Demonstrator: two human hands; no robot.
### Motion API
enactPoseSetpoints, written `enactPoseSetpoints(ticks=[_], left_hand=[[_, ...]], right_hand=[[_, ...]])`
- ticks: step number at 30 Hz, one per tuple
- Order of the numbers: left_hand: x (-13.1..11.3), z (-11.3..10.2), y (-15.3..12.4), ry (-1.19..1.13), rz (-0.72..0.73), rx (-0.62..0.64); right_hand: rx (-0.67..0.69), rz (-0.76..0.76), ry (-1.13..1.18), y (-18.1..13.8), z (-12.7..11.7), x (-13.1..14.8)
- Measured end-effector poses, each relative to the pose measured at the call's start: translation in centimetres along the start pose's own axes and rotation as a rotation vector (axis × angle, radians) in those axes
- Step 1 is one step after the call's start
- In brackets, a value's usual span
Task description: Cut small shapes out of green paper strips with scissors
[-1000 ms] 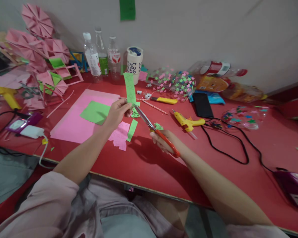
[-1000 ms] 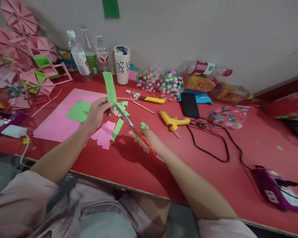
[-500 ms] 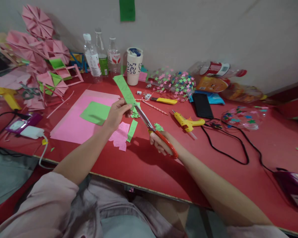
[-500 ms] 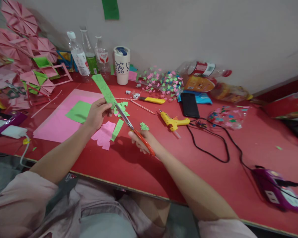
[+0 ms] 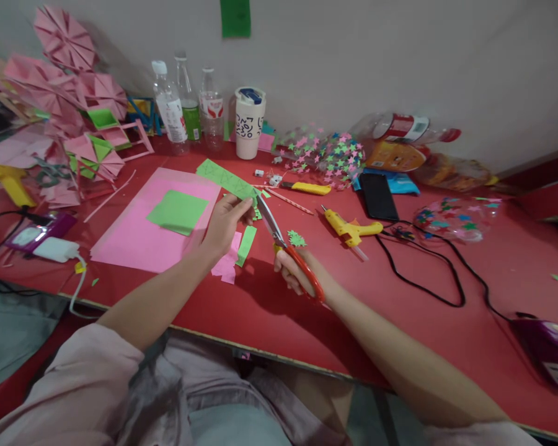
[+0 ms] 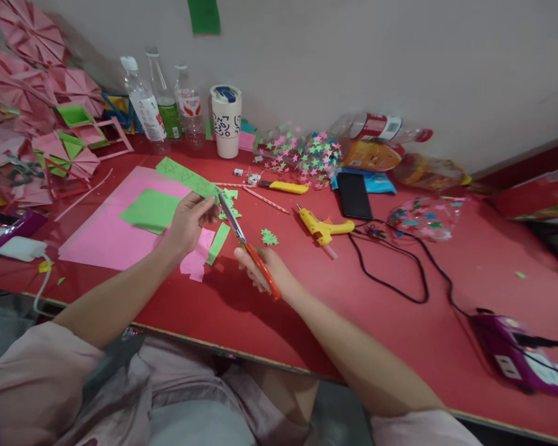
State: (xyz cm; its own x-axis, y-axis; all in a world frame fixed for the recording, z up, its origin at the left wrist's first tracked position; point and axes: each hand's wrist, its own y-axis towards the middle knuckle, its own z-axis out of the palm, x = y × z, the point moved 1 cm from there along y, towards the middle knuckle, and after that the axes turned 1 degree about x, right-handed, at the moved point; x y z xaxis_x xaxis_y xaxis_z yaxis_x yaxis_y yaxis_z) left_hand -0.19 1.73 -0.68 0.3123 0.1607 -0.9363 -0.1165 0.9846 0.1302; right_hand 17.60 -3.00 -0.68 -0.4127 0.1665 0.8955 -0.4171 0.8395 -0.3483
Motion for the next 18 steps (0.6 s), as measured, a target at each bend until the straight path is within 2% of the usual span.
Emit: enactPoseSetpoints(ticks=[10, 18], left_hand=[[0.28, 0.24, -0.15, -0.029, -0.032, 0.001], [0.35, 0.33, -0.19, -0.038, -0.04, 0.011]], right_hand=[[-0.033, 0.014, 0.018, -0.7, 0.53, 0.79], [-0.075, 0.002, 0.012, -0.38, 0.75, 0.21]])
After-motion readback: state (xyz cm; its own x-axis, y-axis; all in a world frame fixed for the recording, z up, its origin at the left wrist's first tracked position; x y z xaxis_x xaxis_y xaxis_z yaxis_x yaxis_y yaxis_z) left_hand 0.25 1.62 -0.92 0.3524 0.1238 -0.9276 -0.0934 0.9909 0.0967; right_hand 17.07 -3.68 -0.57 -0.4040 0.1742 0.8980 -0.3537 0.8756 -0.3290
